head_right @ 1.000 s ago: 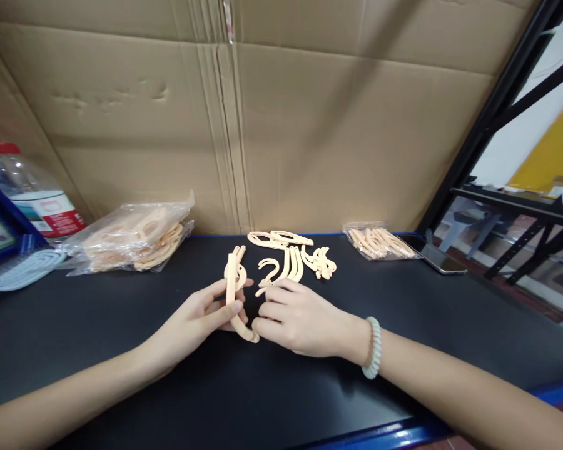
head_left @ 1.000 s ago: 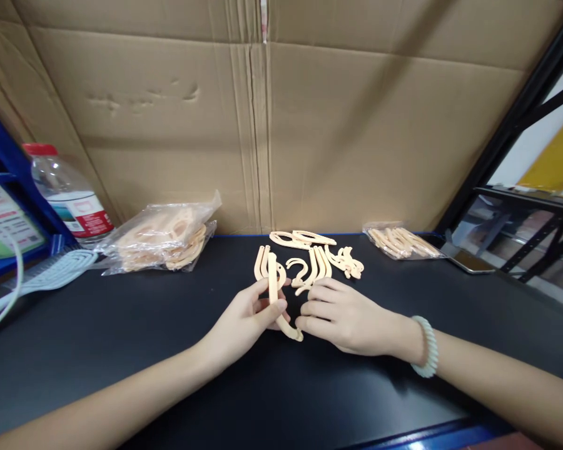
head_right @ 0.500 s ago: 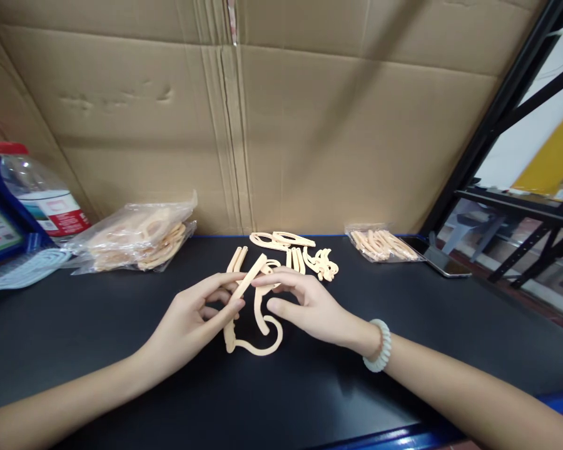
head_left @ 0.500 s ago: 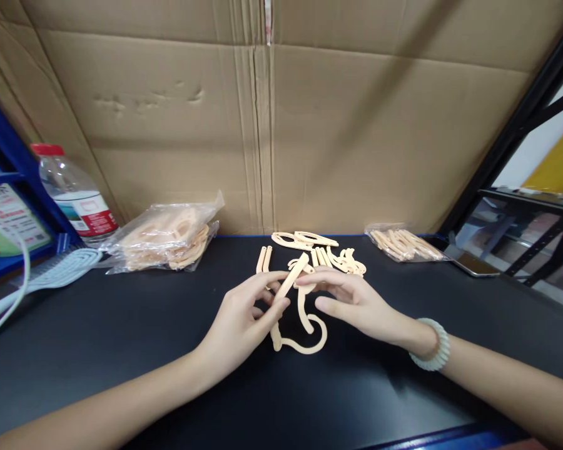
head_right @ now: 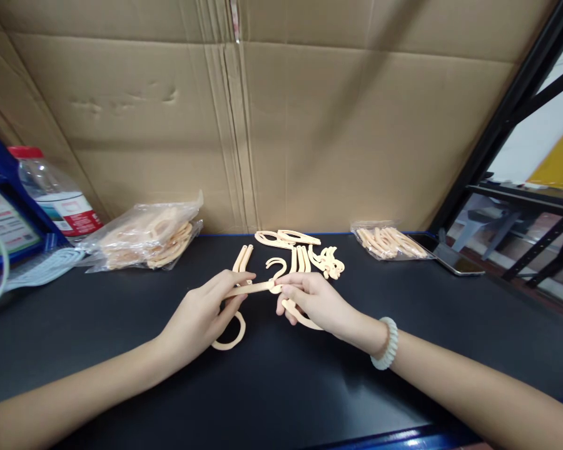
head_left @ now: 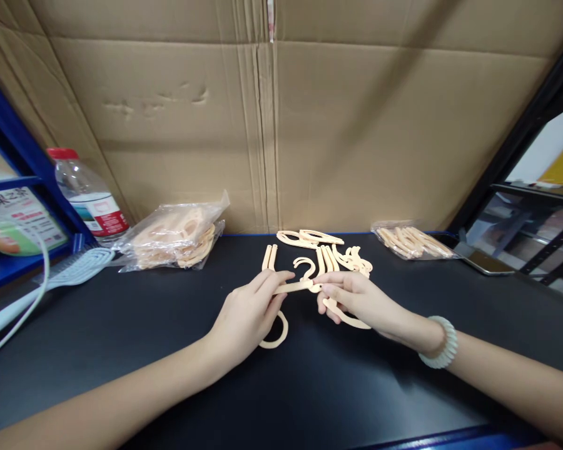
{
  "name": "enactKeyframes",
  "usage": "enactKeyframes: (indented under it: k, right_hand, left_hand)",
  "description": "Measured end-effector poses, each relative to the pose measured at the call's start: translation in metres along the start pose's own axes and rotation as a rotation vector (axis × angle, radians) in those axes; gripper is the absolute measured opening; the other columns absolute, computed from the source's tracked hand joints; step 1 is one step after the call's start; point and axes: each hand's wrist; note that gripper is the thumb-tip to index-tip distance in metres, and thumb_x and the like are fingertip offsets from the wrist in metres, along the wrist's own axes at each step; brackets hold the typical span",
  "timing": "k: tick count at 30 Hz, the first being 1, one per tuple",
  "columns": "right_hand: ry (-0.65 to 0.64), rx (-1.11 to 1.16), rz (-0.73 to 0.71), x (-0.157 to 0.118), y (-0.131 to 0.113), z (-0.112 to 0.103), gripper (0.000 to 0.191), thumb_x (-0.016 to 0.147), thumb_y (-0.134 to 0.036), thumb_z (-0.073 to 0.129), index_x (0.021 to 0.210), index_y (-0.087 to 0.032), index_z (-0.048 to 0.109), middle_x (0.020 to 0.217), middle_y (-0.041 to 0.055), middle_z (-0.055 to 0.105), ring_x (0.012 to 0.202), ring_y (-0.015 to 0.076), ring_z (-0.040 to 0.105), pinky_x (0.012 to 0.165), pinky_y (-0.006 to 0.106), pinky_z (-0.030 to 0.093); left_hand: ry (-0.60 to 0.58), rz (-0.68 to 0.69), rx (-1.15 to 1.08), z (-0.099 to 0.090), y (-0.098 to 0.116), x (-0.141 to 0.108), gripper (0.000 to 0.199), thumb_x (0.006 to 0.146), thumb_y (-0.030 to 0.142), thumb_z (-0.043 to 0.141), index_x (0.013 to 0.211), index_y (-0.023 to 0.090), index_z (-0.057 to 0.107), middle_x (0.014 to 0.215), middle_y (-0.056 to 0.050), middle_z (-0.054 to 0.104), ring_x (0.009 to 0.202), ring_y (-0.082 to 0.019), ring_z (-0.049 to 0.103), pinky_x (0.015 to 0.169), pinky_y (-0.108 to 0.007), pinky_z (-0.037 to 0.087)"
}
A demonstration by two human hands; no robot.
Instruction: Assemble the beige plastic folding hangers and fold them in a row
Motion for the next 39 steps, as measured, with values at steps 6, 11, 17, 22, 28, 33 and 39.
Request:
enactKeyframes:
  k: [6, 11, 17, 22, 28, 33, 39]
  right_hand:
    - [-0.136, -0.091, -0.005, -0.004, -0.005, 0.007, 0.034, 0.090, -0.044, 0.049, 0.076, -0.013, 0.057, 0.059, 0.0008, 0.063, 0.041, 0.0057, 0.046, 0.047, 0.020, 0.036]
    - [-0.168, -0.074, 0.046, -0.007, -0.005, 0.012, 0.033, 0.090, -0.042, 0.048, 0.083, -0.012, 0.061, 0.054, -0.0007, 0.062, 0.037, 0.0061, 0.048, 0.042, 0.018, 0.034]
    - [-0.105, -0.162, 0.104, -0.011, -0.013, 0.016, 0.025, 0.087, -0.031, 0.050, 0.073, -0.014, 0.061, 0.049, -0.0020, 0.061, 0.033, 0.0062, 0.049, 0.035, 0.015, 0.032]
    - [-0.009, -0.278, 0.042, -0.015, -0.010, 0.020, 0.025, 0.087, -0.026, 0.050, 0.065, -0.015, 0.057, 0.047, -0.0022, 0.059, 0.033, 0.0062, 0.050, 0.037, 0.015, 0.035]
    - [0.080, -0.490, -0.129, -0.020, -0.008, 0.023, 0.038, 0.091, -0.029, 0.047, 0.055, -0.016, 0.052, 0.046, -0.0018, 0.058, 0.035, 0.0071, 0.054, 0.040, 0.016, 0.039]
    - [0.099, -0.600, -0.267, -0.024, -0.012, 0.024, 0.039, 0.093, -0.028, 0.047, 0.056, -0.017, 0.050, 0.044, -0.0045, 0.054, 0.034, 0.0057, 0.053, 0.043, 0.015, 0.041]
    - [0.143, -0.860, -0.553, -0.027, -0.010, 0.026, 0.036, 0.095, -0.022, 0.044, 0.060, -0.017, 0.051, 0.045, -0.0038, 0.052, 0.037, 0.0070, 0.049, 0.042, 0.018, 0.037]
  left_hand:
    - [-0.164, 0.276, 0.457, -0.002, -0.002, -0.003, 0.032, 0.094, 0.018, 0.046, 0.126, 0.020, 0.050, 0.093, -0.006, 0.068, 0.072, -0.021, 0.067, 0.053, -0.024, 0.045]
    - [-0.324, 0.362, 0.628, -0.006, 0.005, -0.003, 0.042, 0.084, 0.003, 0.049, 0.124, 0.017, 0.048, 0.085, -0.004, 0.064, 0.059, -0.019, 0.064, 0.046, -0.025, 0.044]
    - [-0.375, 0.323, 0.605, -0.006, 0.013, -0.001, 0.023, 0.088, 0.005, 0.045, 0.108, 0.015, 0.051, 0.073, -0.001, 0.061, 0.052, -0.018, 0.059, 0.045, -0.025, 0.041]
    - [-0.399, 0.281, 0.556, -0.003, 0.016, -0.003, 0.015, 0.094, 0.011, 0.041, 0.104, 0.016, 0.049, 0.072, -0.001, 0.062, 0.054, -0.019, 0.060, 0.047, -0.025, 0.039]
    - [-0.352, 0.249, 0.464, -0.002, 0.018, -0.004, 0.017, 0.098, 0.019, 0.032, 0.098, 0.016, 0.049, 0.067, 0.000, 0.060, 0.051, -0.017, 0.056, 0.046, -0.024, 0.032]
    - [-0.293, 0.236, 0.338, -0.002, 0.019, -0.005, 0.021, 0.099, 0.021, 0.029, 0.093, 0.016, 0.049, 0.063, 0.001, 0.055, 0.047, -0.014, 0.048, 0.045, -0.023, 0.029]
    - [-0.302, 0.063, 0.057, -0.001, 0.018, -0.006, 0.028, 0.099, 0.026, 0.026, 0.083, 0.019, 0.048, 0.059, 0.005, 0.043, 0.046, -0.011, 0.036, 0.046, -0.023, 0.026]
Point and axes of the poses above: each hand's wrist, its own x-axis towards the middle knuckle, its own z-axis out of the palm, y = z × x
